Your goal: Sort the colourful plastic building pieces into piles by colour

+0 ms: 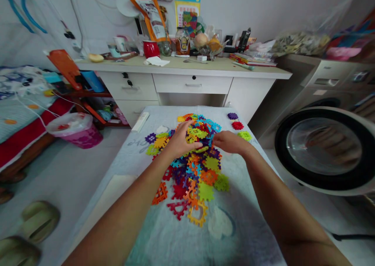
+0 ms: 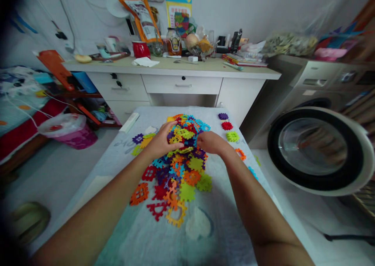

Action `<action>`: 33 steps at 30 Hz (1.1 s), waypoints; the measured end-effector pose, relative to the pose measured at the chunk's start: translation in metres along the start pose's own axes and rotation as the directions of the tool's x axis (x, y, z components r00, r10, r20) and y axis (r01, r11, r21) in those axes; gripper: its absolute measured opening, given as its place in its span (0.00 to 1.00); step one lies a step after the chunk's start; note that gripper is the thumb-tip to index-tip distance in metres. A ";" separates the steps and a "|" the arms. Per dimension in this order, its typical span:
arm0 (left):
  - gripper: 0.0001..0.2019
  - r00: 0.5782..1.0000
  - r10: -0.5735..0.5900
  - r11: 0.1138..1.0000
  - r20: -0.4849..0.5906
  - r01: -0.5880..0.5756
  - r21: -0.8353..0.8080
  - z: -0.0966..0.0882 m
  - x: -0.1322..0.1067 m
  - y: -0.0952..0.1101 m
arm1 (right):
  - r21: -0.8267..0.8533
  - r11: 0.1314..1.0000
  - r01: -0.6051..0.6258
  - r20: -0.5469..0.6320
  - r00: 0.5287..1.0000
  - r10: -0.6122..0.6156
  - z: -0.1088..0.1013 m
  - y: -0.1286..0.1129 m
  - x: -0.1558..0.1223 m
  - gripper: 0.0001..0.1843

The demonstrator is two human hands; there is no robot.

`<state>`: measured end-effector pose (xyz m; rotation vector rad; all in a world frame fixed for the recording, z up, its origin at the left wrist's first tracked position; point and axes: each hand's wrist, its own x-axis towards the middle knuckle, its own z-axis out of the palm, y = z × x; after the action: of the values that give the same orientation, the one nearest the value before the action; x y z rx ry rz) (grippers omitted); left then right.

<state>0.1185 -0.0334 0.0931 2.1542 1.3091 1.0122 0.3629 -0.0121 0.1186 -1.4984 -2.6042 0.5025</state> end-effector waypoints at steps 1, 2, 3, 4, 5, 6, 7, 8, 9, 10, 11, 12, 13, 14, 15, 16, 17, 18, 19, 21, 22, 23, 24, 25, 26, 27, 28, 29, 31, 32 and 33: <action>0.43 1.000 -0.019 0.999 -0.004 0.019 0.036 -0.007 -0.012 -0.001 | -0.011 1.000 -0.019 -0.022 1.000 0.019 -0.009 0.004 0.008 0.12; 0.43 0.999 -0.050 0.995 -0.006 0.050 0.084 -0.012 -0.026 -0.002 | -0.017 0.998 -0.057 -0.066 0.996 0.056 -0.015 0.008 0.018 0.12; 0.44 0.995 -0.100 0.985 -0.007 0.100 0.139 -0.016 -0.041 -0.004 | -0.015 0.994 -0.109 -0.127 0.986 0.107 -0.020 0.013 0.030 0.11; 0.46 0.986 -0.166 0.968 -0.003 0.163 0.191 -0.019 -0.058 -0.007 | -0.007 0.985 -0.174 -0.185 0.968 0.170 -0.022 0.017 0.043 0.11; 0.48 0.973 -0.232 0.945 0.013 0.222 0.239 -0.021 -0.074 -0.010 | 0.012 0.973 -0.231 -0.238 0.945 0.227 -0.022 0.022 0.057 0.12; 0.50 0.956 -0.291 0.918 0.025 0.272 0.287 -0.021 -0.091 -0.013 | 0.043 0.957 -0.286 -0.273 0.918 0.287 -0.019 0.028 0.072 0.14; 0.52 0.939 -0.343 0.888 0.023 0.316 0.334 -0.020 -0.105 -0.017 | 0.079 0.939 -0.335 -0.280 0.897 0.343 -0.015 0.033 0.086 0.16; 0.53 0.921 -0.390 0.857 0.014 0.358 0.370 -0.019 -0.118 -0.022 | 0.120 0.924 -0.362 -0.274 0.883 0.381 -0.009 0.038 0.099 0.20; 0.54 0.900 -0.436 0.828 0.007 0.398 0.395 -0.017 -0.128 -0.026 | 0.166 0.912 -0.376 -0.259 0.876 0.408 -0.002 0.043 0.110 0.24; 0.56 0.881 -0.473 0.805 0.002 0.431 0.409 -0.015 -0.135 -0.030 | 0.215 0.896 -0.388 -0.232 0.871 0.432 0.006 0.048 0.121 0.28; 0.58 0.862 -0.506 0.783 -0.007 0.463 0.414 -0.013 -0.139 -0.035 | 0.269 0.879 -0.394 -0.201 0.869 0.451 0.013 0.052 0.129 0.33; 0.59 0.847 -0.531 0.768 -0.015 0.489 0.415 -0.011 -0.141 -0.038 | 0.323 0.862 -0.391 -0.165 0.874 0.458 0.019 0.056 0.136 0.37; 0.60 0.840 -0.543 0.761 -0.021 0.502 0.412 -0.009 -0.140 -0.042 | 0.371 0.847 -0.379 -0.125 0.884 0.451 0.024 0.058 0.142 0.39; 0.60 0.841 -0.541 0.763 -0.024 0.503 0.406 -0.007 -0.138 -0.045 | 0.415 0.836 -0.359 -0.081 0.901 0.426 0.028 0.059 0.146 0.39; 0.60 0.848 -0.529 0.773 -0.026 0.495 0.396 -0.005 -0.135 -0.047 | 0.452 0.828 -0.331 -0.036 0.921 0.388 0.031 0.060 0.148 0.38; 0.60 0.857 -0.515 0.786 -0.027 0.484 0.385 -0.002 -0.130 -0.049 | 0.485 0.820 -0.303 0.007 0.939 0.343 0.033 0.059 0.150 0.36; 0.60 0.863 -0.504 0.796 -0.029 0.477 0.373 0.000 -0.126 -0.051 | 0.514 0.812 -0.277 0.044 0.954 0.298 0.033 0.058 0.150 0.34; 0.60 0.866 -0.499 0.801 -0.035 0.477 0.363 0.002 -0.121 -0.052 | 0.537 0.804 -0.256 0.070 0.963 0.260 0.032 0.055 0.150 0.32; 0.61 0.866 -0.498 0.803 -0.042 0.479 0.355 0.004 -0.117 -0.053 | 0.554 0.797 -0.239 0.082 0.969 0.234 0.031 0.052 0.148 0.30; 0.63 0.874 -0.482 0.815 -0.057 0.471 0.338 0.007 -0.110 -0.055 | 0.575 0.791 -0.209 0.073 0.976 0.204 0.029 0.045 0.143 0.26; 0.63 0.885 -0.461 0.828 -0.061 0.454 0.329 0.008 -0.107 -0.056 | 0.582 0.790 -0.193 0.062 0.979 0.193 0.027 0.042 0.140 0.24; 0.64 0.897 -0.438 0.843 -0.062 0.434 0.318 0.008 -0.104 -0.057 | 0.588 0.789 -0.177 0.052 0.982 0.181 0.026 0.038 0.137 0.22; 0.63 0.907 -0.418 0.857 -0.059 0.415 0.306 0.008 -0.102 -0.059 | 0.594 0.788 -0.161 0.045 0.985 0.167 0.026 0.035 0.134 0.19; 0.63 0.913 -0.404 0.867 -0.054 0.401 0.294 0.007 -0.101 -0.060 | 0.600 0.786 -0.147 0.042 0.987 0.153 0.026 0.031 0.131 0.18; 0.62 0.916 -0.398 0.874 -0.049 0.395 0.283 0.006 -0.099 -0.062 | 0.603 0.786 -0.133 0.041 0.990 0.136 0.026 0.029 0.128 0.16; 0.62 0.917 -0.396 0.878 -0.046 0.393 0.274 0.006 -0.098 -0.063 | 0.604 0.788 -0.119 0.041 0.992 0.118 0.026 0.026 0.126 0.14; 0.61 0.917 -0.397 0.879 -0.045 0.394 0.268 0.005 -0.096 -0.064 | 0.605 0.789 -0.103 0.040 0.994 0.099 0.026 0.024 0.124 0.13; 0.60 0.915 -0.400 0.879 -0.051 0.399 0.263 0.005 -0.095 -0.064 | 0.610 0.788 -0.084 0.034 0.996 0.080 0.026 0.022 0.122 0.12; 0.57 0.911 -0.405 0.874 -0.081 0.412 0.258 0.005 -0.093 -0.063 | 0.635 0.772 -0.037 0.008 0.999 0.042 0.025 0.017 0.118 0.12; 0.56 0.907 -0.408 0.870 -0.101 0.420 0.257 0.005 -0.092 -0.061 | 0.650 0.760 -0.013 -0.006 1.000 0.022 0.024 0.013 0.116 0.12; 0.53 0.903 -0.412 0.865 -0.125 0.431 0.257 0.005 -0.090 -0.060 | 0.664 0.748 0.010 -0.012 1.000 -0.003 0.022 0.010 0.114 0.12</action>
<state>0.0620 -0.0853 0.0165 1.8957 1.9499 0.7575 0.3072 0.0848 0.0854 -1.2148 -2.0462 1.2551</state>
